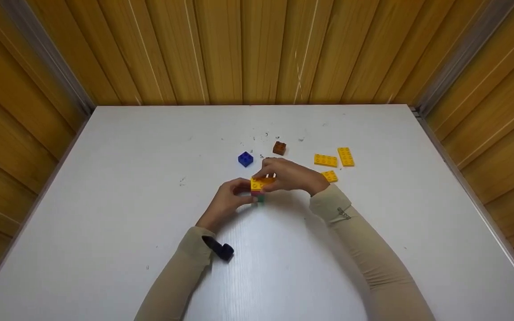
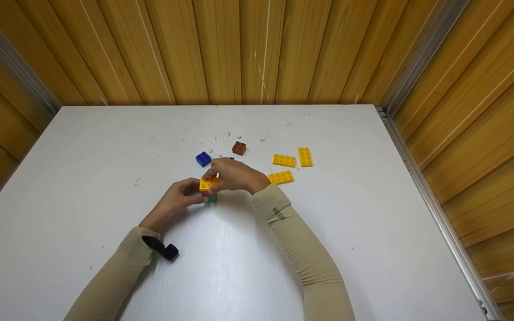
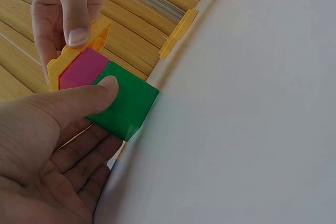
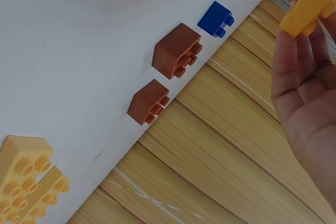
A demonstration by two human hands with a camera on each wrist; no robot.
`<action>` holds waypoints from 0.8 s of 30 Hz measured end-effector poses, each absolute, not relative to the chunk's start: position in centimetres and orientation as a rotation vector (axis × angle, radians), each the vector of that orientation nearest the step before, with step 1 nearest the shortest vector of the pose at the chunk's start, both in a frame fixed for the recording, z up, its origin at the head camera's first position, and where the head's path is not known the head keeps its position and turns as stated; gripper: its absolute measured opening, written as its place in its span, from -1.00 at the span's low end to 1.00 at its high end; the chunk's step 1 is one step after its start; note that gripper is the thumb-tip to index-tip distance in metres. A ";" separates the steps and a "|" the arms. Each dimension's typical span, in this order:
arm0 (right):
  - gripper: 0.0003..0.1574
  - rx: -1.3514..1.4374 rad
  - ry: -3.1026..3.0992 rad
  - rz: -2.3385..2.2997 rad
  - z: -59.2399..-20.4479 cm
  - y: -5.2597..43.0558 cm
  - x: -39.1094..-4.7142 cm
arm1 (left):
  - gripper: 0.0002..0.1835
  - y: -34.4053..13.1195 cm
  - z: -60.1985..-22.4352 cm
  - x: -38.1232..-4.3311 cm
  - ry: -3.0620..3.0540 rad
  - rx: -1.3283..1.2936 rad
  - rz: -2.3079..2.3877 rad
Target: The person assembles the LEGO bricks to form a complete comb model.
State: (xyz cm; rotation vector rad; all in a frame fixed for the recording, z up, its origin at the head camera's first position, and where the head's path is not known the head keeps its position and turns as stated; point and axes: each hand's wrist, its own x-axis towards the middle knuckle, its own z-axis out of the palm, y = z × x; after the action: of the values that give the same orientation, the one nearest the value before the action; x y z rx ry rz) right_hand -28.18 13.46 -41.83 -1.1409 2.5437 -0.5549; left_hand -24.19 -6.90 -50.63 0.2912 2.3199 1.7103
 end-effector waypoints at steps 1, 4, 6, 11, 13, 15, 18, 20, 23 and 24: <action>-0.52 -1.138 2.540 -0.559 -41.8 13.4 -28.2 | -0.59 -6.9 -50.6 -24.2 2.322 0.294 1.712; -0.52 -1.124 2.532 -0.570 -41.6 13.3 -28.2 | -0.59 -6.9 -50.6 -24.2 2.328 0.304 1.714; -0.52 -1.117 2.531 -0.567 -41.6 13.3 -28.2 | -0.59 -7.0 -50.6 -24.2 2.335 0.313 1.712; -0.53 -1.118 2.529 -0.578 -41.8 13.2 -28.2 | -0.58 -7.0 -50.7 -24.1 2.353 0.301 1.696; -0.54 -1.118 2.529 -0.585 -41.9 13.2 -28.2 | -0.58 -7.0 -50.8 -24.1 2.354 0.288 1.691; -0.54 -1.116 2.534 -0.587 -42.0 13.2 -28.3 | -0.58 -7.0 -50.9 -24.1 2.352 0.287 1.690; -0.54 -1.110 2.539 -0.583 -42.1 13.3 -28.3 | -0.58 -7.0 -50.9 -24.2 2.353 0.297 1.690; -0.54 -1.114 2.536 -0.582 -42.1 13.3 -28.3 | -0.58 -7.0 -50.9 -24.2 2.354 0.309 1.690; -0.54 -1.129 2.523 -0.591 -42.0 13.4 -28.5 | -0.58 -6.9 -50.9 -24.3 2.354 0.305 1.686; -0.54 -1.135 2.517 -0.596 -42.0 13.4 -28.5 | -0.58 -6.9 -50.9 -24.3 2.352 0.300 1.686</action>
State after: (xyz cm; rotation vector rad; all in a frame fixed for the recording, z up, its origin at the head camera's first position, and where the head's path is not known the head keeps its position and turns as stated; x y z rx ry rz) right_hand -28.48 13.42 -41.98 -1.1349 2.5170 -0.5958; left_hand -24.27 -6.91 -50.88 0.3004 2.3523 1.6859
